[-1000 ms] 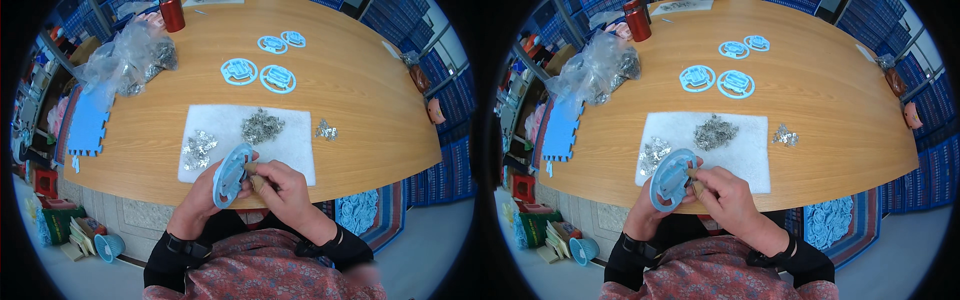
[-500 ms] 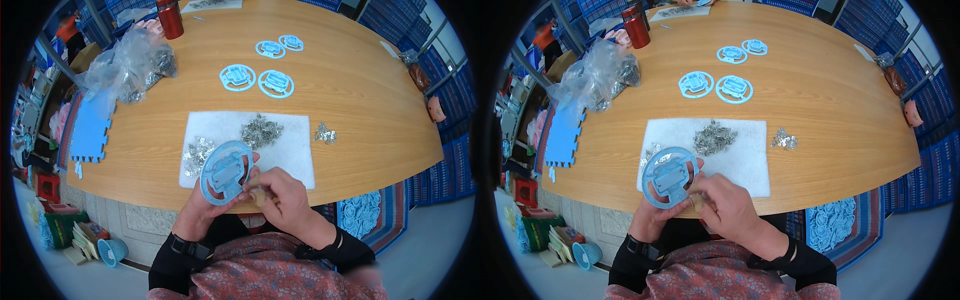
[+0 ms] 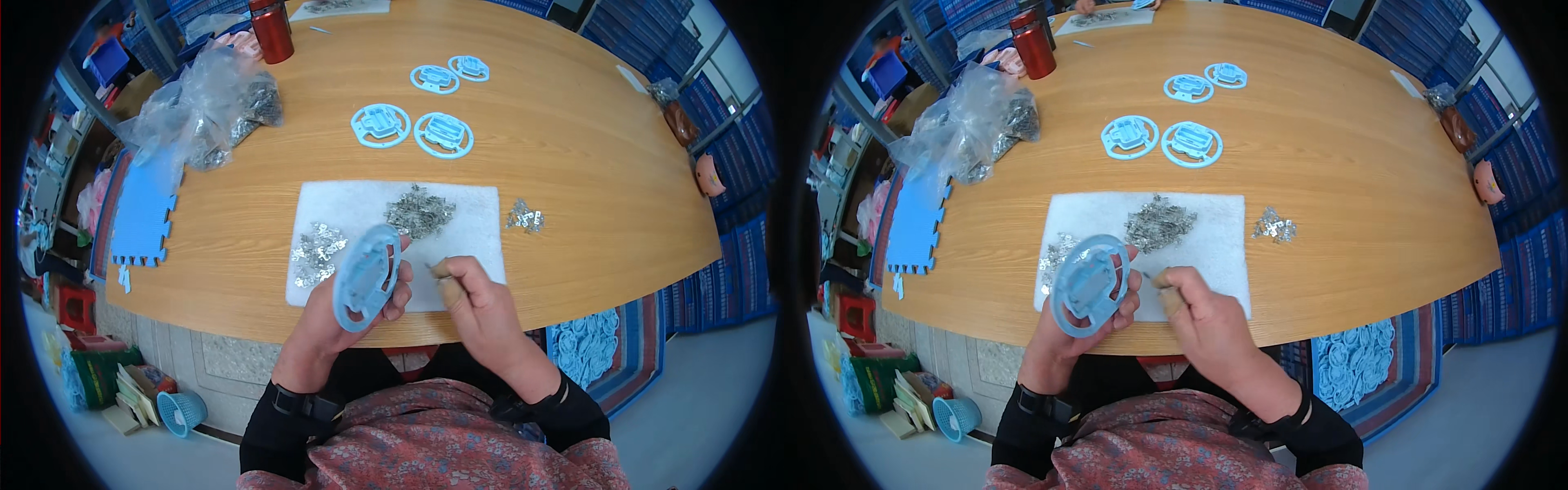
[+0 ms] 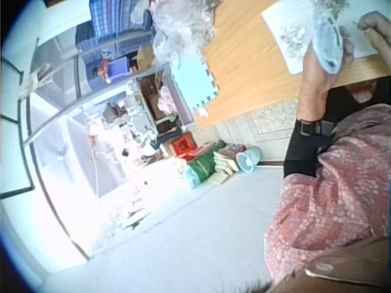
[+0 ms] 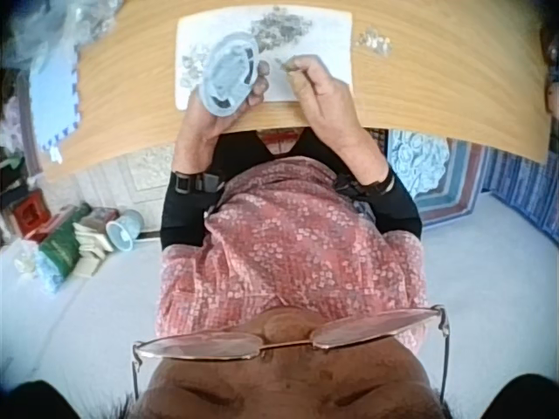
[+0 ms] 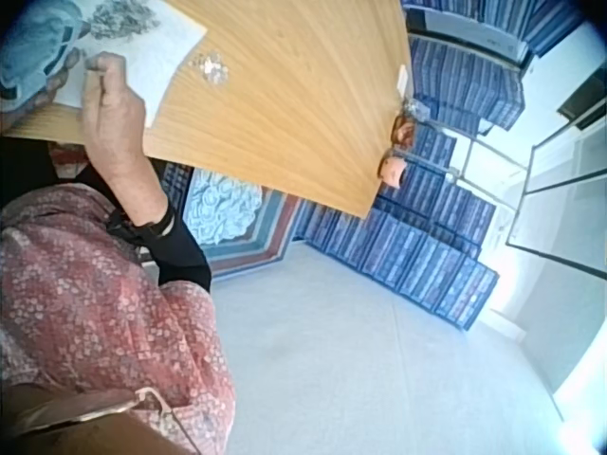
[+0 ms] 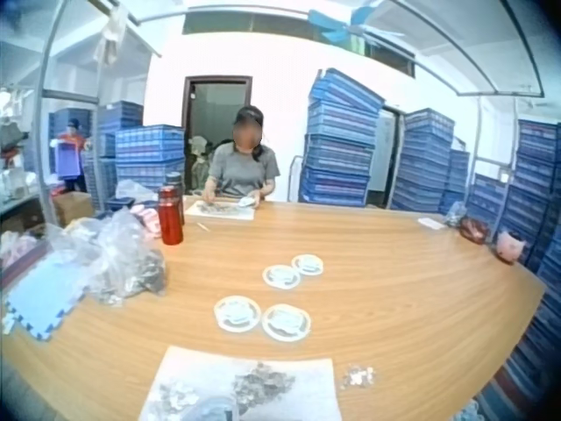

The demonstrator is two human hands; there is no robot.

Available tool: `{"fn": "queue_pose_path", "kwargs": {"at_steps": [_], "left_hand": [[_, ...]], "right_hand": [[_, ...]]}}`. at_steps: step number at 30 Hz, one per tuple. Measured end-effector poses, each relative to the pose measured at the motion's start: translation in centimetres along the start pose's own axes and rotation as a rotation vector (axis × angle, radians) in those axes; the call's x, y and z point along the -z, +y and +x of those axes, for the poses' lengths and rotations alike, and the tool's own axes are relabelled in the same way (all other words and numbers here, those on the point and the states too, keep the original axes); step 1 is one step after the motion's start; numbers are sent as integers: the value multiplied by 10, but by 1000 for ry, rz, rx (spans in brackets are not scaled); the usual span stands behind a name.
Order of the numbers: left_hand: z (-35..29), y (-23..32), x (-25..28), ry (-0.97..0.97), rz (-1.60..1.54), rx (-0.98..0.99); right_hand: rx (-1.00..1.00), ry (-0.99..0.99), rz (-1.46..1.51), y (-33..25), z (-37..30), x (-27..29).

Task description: The person sits at a table and assembles small metal components into light blue plastic frames using a pointed tool. They pick up individual metal pieces from a pile on a white mat and carefully insert them into slots within the plastic frame, repeating the process for multiple units.

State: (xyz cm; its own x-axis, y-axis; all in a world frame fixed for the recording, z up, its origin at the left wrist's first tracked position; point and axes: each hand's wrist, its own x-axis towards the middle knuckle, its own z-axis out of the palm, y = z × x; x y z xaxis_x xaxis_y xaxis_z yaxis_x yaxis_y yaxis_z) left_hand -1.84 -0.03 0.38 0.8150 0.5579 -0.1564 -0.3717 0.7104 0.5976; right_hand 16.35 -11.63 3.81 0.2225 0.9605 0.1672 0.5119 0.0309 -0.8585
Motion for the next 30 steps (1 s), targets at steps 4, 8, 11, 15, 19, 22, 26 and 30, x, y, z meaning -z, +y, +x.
{"fn": "queue_pose_path", "kwargs": {"at_steps": [4, 8, 11, 15, 19, 22, 26, 30], "left_hand": [[0, -9, 13, -100, -211, 38], [-1, -16, 19, -153, -234, -37], [-2, -17, 13, -61, -159, -50], [-4, -19, 5, -60, -80, -100], [-4, -18, 3, -80, -102, -72], [-3, -18, 9, -141, -101, -70], [-1, -20, 6, -95, -19, -41], [2, -17, 1, -40, 63, -1]], "right_hand": [[-29, -104, 74, -11, 1, -15], [-4, -149, 38, -8, 4, -19], [20, -166, -31, -5, 4, -20], [11, -131, -1, 1, 5, -23], [-30, -120, 126, 6, 3, -27], [-98, -113, 341, 4, 0, -29], [-140, -94, 621, 12, -2, -35], [-220, -131, 805, 19, -5, -34]]}}
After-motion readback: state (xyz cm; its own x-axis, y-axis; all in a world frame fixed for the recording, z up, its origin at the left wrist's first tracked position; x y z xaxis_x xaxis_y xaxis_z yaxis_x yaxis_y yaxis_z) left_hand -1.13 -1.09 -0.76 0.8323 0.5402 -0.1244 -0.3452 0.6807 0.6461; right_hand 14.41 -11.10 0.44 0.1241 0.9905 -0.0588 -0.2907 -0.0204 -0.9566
